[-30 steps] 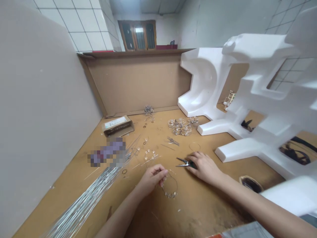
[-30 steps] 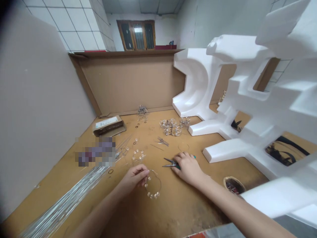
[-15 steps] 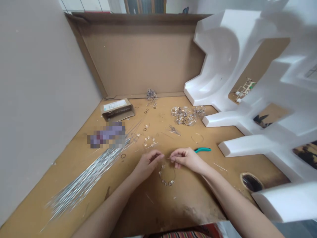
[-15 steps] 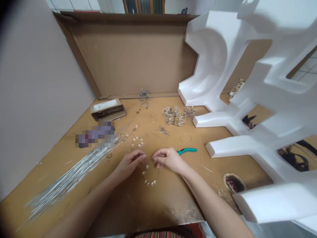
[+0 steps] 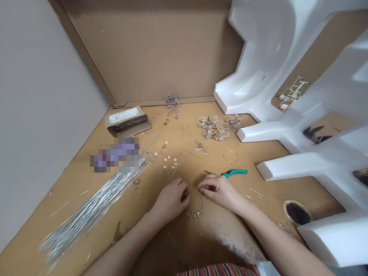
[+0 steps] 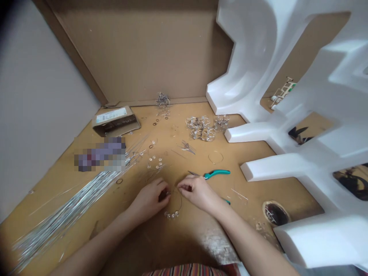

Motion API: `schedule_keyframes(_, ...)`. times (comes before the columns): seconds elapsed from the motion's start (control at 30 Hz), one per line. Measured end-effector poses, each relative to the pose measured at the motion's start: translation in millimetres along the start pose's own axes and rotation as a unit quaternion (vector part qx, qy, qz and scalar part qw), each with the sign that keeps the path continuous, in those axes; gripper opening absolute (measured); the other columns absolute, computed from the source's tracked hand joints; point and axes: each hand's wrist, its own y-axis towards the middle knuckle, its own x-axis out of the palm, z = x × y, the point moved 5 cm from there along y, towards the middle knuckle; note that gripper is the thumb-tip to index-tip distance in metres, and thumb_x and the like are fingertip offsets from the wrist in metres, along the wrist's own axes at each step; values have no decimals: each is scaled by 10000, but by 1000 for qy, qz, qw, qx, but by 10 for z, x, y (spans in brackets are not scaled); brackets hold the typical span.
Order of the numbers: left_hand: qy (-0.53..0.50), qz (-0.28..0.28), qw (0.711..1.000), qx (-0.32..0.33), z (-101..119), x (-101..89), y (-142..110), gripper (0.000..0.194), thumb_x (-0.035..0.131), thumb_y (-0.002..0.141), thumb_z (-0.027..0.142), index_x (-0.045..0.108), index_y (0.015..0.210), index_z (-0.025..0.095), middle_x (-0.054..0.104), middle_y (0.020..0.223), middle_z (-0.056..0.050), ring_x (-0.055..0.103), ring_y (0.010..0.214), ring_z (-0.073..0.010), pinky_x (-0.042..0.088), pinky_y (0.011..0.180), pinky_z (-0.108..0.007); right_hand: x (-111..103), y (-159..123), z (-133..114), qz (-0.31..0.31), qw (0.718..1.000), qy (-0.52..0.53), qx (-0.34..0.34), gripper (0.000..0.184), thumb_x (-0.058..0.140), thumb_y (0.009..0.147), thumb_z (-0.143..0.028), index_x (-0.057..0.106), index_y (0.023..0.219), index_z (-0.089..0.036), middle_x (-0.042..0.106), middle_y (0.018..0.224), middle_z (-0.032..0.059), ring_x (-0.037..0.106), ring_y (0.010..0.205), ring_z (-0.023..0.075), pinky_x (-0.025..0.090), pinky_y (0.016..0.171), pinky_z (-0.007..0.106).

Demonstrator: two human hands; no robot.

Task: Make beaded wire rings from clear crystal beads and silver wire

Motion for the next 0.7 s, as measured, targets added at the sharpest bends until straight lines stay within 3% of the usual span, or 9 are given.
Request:
schedule_keyframes(0.2,-24,1,999,26,-23,11,3,51,472,739,200,522,747,192,523,779,-26,499,705,-162,366,606,-255,-9,-15,-98,13,996,-73,-47,166,501,810,-176,666,814,-183,607,747,34,556,674,117,426,627,235)
schedule_keyframes(0.47,-19,-6,999,34,-2,16,-15,51,463,752,203,513,753,193,520,784,-25,502,699,-159,366,600,-249,-39,-9,-103,28,998,-45,-44,171,497,808,-166,662,851,-177,612,782,44,557,684,120,434,630,237)
schedule_keyframes(0.7,-29,-1,999,33,-1,-24,-37,55,483,764,226,527,774,194,518,797,-20,501,692,-154,381,604,-251,-30,-6,-49,-17,1000,13,-4,153,519,796,-196,665,822,-159,586,723,27,515,590,98,404,553,214)
